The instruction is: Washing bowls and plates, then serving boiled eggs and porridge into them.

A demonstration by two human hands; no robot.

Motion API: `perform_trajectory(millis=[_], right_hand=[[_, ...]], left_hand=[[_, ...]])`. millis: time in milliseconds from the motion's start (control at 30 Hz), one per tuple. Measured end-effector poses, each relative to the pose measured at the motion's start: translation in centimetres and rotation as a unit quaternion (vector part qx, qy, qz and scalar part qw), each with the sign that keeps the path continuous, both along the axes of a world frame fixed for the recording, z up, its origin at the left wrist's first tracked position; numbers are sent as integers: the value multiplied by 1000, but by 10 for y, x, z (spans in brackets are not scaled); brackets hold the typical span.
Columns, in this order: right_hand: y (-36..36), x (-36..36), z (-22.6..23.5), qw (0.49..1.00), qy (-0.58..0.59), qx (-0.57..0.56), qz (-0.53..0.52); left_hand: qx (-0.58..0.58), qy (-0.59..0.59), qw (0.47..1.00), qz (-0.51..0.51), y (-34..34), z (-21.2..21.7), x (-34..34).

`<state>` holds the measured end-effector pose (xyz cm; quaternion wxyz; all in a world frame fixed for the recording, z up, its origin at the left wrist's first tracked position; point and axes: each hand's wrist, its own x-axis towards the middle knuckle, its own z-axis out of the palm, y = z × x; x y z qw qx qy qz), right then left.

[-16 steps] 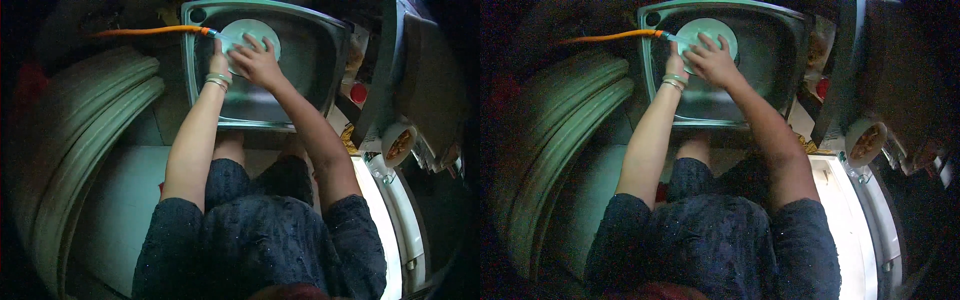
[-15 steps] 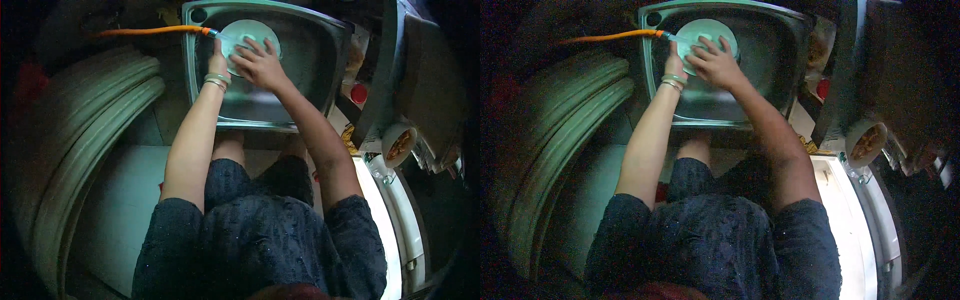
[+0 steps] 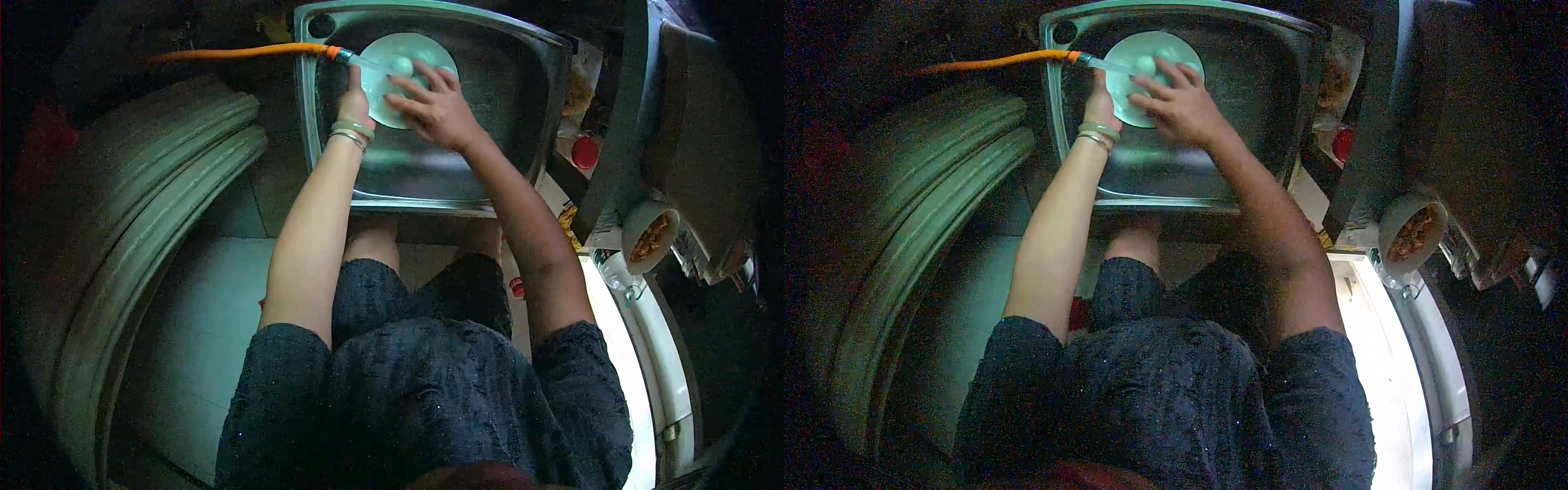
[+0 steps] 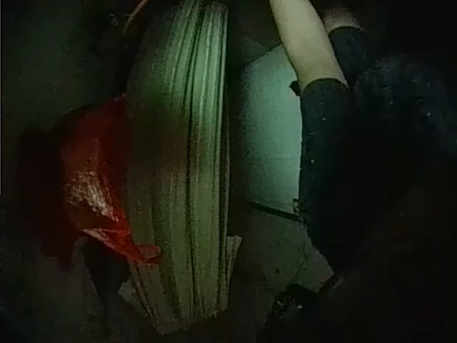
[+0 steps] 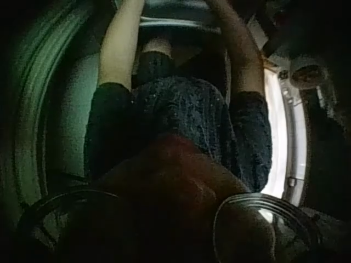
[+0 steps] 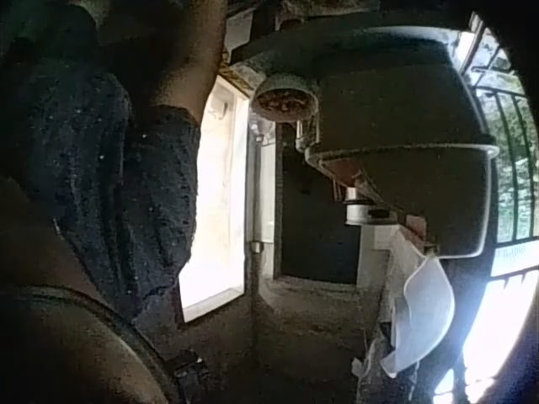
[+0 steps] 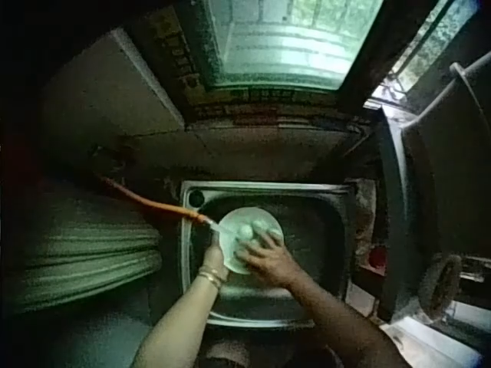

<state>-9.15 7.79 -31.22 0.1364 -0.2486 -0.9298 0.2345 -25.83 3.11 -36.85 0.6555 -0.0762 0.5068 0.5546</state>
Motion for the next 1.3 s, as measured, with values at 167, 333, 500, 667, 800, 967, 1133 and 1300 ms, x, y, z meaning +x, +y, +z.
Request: perform_trajectory(millis=[167,333,500,667,800,967,1133,1300], right_hand=[[13,-18,-1,993,11,24,-115],[3,-33,2,994,-4,6,-106],[7,-4,5,995,-94,-7,-42],[7,-26,-6,992,10,33,-124],[-7,-41,-7,988,-14,45,-147],[-4,-8,1,996,-63,33,-54],[5,-25,-6,985,-30,57,-161],[-7,-45,-7,991,-42,52,-118]], left_hand=[[-39,78,995,-41,-2,5,16],[-5,25,1000,-1,4,12,10],[-10,27,999,13,-4,7,0],[-68,50,996,10,-3,7,12],[-9,61,998,18,1,13,9],[-6,14,1000,21,0,10,-10],[-34,76,996,12,-3,9,6],[-39,54,997,27,3,19,5]])
